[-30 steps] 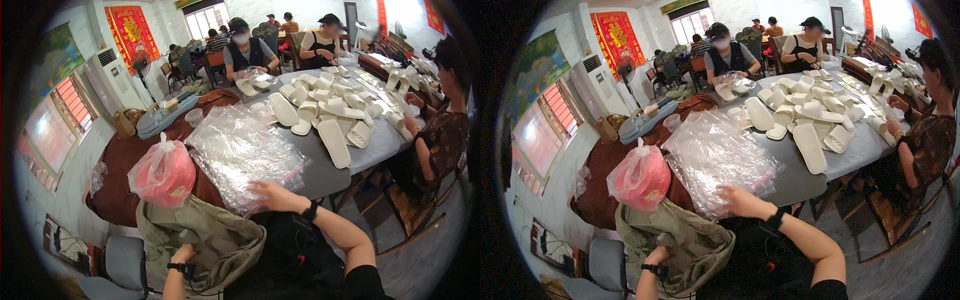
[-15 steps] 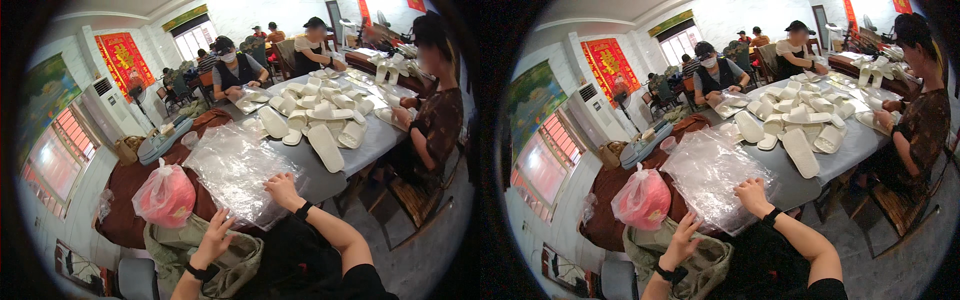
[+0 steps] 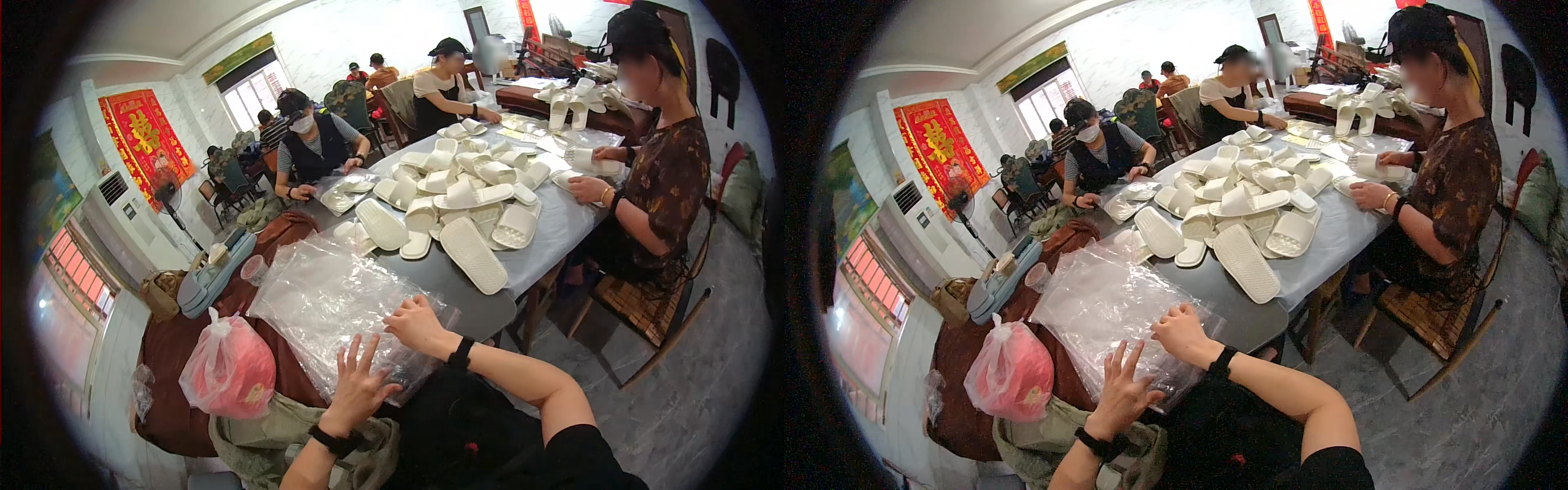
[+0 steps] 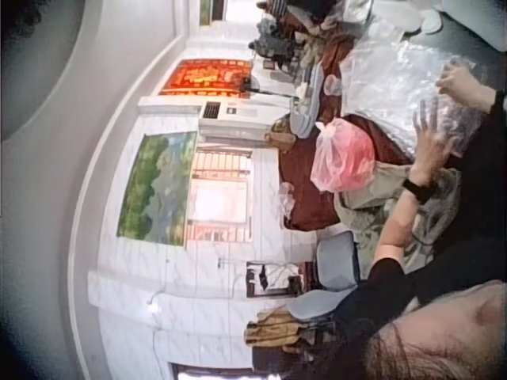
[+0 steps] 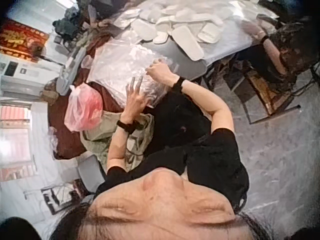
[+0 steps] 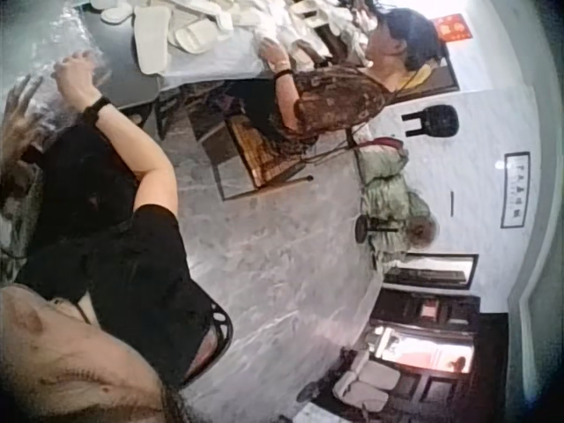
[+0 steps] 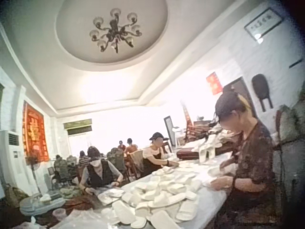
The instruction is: Package white slippers by placing them on plastic wrap and putting them into a large collection sack.
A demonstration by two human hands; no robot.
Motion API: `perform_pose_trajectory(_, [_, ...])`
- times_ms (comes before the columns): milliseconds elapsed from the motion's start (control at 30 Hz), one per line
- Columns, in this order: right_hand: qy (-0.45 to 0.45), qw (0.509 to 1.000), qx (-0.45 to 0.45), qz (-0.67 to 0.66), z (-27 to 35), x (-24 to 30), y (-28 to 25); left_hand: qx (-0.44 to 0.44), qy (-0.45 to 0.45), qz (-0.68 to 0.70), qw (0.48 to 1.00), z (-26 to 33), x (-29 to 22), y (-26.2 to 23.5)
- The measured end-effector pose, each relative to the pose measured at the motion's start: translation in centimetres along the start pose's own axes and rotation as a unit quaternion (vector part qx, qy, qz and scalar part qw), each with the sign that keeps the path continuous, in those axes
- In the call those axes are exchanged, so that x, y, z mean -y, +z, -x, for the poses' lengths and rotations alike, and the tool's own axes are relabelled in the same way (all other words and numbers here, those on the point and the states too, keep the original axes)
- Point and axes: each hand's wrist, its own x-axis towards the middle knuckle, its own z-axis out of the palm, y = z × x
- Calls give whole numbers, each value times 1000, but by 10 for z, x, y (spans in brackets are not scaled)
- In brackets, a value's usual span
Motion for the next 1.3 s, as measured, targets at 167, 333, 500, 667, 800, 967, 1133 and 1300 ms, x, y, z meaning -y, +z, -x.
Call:
perform_pose_trajectory(167, [11, 992, 105, -66, 4, -20, 6, 27, -51, 15, 998, 6, 29, 42])
perform_pose_trajectory(333, [10, 940, 42, -337, 5, -59, -6, 34, -88, 70, 993, 19, 35, 51])
perform_pose_trajectory(500, [93, 960, -169, -203, -32, -146, -65, 32, -105, 91, 990, 36, 35, 64])
perform_pose_trajectory(667, [208, 958, -194, -31, -62, -274, -111, -25, -100, 82, 991, 27, 21, 53])
perform_pose_trajectory(800, [280, 911, -214, 213, -78, -344, -120, -46, -97, 155, 982, 32, 23, 50])
perform_pose_trajectory(967, [481, 875, -58, -7, -92, -395, -112, -70, -101, 176, 977, 32, 22, 45])
perform_pose_trajectory(1133, [404, 897, -89, -157, -103, -392, -88, -69, -107, 204, 971, 30, 23, 44])
perform_pose_trajectory(1300, [280, 956, 72, -43, -115, -356, -87, -68, -121, 204, 969, 32, 23, 42])
